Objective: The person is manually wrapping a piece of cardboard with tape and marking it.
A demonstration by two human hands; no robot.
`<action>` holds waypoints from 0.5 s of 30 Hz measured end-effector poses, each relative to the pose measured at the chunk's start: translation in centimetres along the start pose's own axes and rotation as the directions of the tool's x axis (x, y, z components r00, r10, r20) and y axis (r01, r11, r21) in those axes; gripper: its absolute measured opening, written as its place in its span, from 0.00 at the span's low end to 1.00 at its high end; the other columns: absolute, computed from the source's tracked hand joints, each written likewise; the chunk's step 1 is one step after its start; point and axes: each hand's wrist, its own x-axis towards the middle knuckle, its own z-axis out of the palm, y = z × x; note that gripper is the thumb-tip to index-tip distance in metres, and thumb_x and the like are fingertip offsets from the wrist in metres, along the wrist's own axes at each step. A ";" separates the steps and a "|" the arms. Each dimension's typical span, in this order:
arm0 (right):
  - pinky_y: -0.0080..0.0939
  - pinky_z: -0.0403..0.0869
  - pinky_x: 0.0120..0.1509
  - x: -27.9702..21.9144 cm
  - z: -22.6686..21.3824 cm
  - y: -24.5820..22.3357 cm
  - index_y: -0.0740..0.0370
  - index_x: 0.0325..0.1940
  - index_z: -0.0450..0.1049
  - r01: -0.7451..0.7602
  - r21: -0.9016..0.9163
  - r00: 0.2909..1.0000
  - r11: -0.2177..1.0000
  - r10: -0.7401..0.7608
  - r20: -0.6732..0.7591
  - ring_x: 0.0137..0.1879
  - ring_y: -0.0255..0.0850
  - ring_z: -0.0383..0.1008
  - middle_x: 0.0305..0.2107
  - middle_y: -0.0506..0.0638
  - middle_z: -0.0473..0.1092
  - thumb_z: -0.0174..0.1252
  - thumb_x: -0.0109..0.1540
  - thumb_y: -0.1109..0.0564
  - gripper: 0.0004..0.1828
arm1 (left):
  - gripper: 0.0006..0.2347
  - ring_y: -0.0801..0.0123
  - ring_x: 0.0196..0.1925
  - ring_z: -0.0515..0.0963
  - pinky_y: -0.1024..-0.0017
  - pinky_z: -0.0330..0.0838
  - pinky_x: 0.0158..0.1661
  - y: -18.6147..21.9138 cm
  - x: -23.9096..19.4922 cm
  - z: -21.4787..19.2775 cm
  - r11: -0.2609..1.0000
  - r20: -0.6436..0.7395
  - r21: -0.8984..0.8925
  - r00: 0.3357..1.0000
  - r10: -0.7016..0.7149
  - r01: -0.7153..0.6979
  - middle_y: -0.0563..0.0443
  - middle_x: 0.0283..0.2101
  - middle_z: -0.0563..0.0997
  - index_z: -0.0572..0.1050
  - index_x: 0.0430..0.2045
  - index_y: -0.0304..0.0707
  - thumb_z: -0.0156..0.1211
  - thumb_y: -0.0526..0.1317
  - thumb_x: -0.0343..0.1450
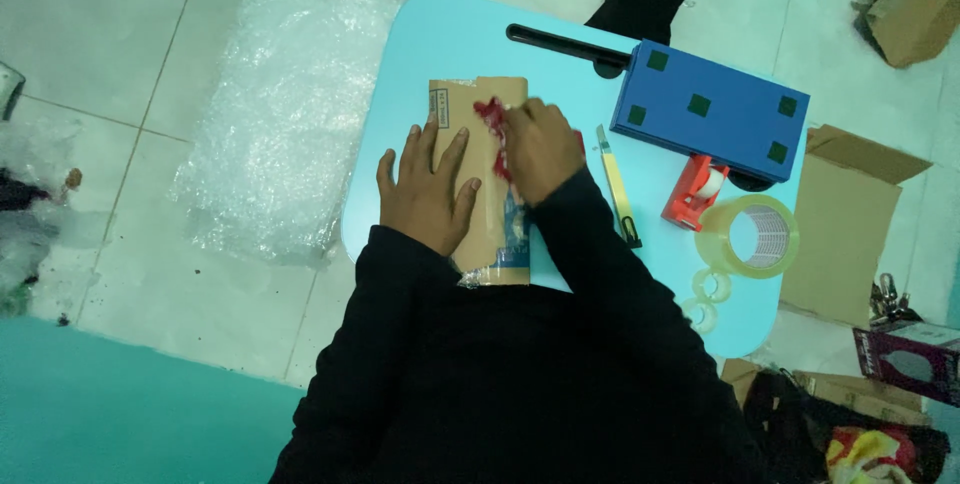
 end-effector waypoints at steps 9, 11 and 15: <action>0.52 0.71 0.49 -3.0 -2.5 -1.2 0.70 0.51 0.76 0.238 0.057 0.965 0.970 -0.243 0.100 0.43 0.54 0.71 0.37 0.59 0.70 0.55 0.66 0.64 0.11 | 0.27 0.43 0.78 0.49 0.37 0.36 0.69 0.0 -0.3 0.2 1.000 0.026 0.014 0.999 0.023 -0.023 0.34 0.75 0.53 0.57 0.73 0.52 0.47 0.54 0.77; 0.52 0.72 0.48 -1.0 -1.7 -0.9 0.68 0.47 0.77 0.045 0.124 0.982 0.991 -0.066 0.175 0.43 0.55 0.72 0.38 0.59 0.71 0.56 0.66 0.61 0.09 | 0.27 0.45 0.78 0.49 0.37 0.36 0.68 0.0 0.0 0.1 1.000 0.019 0.019 1.000 0.009 -0.010 0.35 0.75 0.52 0.57 0.73 0.53 0.46 0.54 0.76; 0.51 0.73 0.50 0.7 -0.4 -1.1 0.65 0.50 0.77 0.037 0.133 0.994 0.990 -0.051 0.096 0.46 0.55 0.72 0.40 0.57 0.71 0.55 0.68 0.60 0.10 | 0.26 0.44 0.77 0.47 0.36 0.34 0.67 0.0 0.1 -0.2 1.000 0.069 0.013 0.998 -0.006 0.005 0.34 0.75 0.51 0.57 0.72 0.53 0.46 0.54 0.76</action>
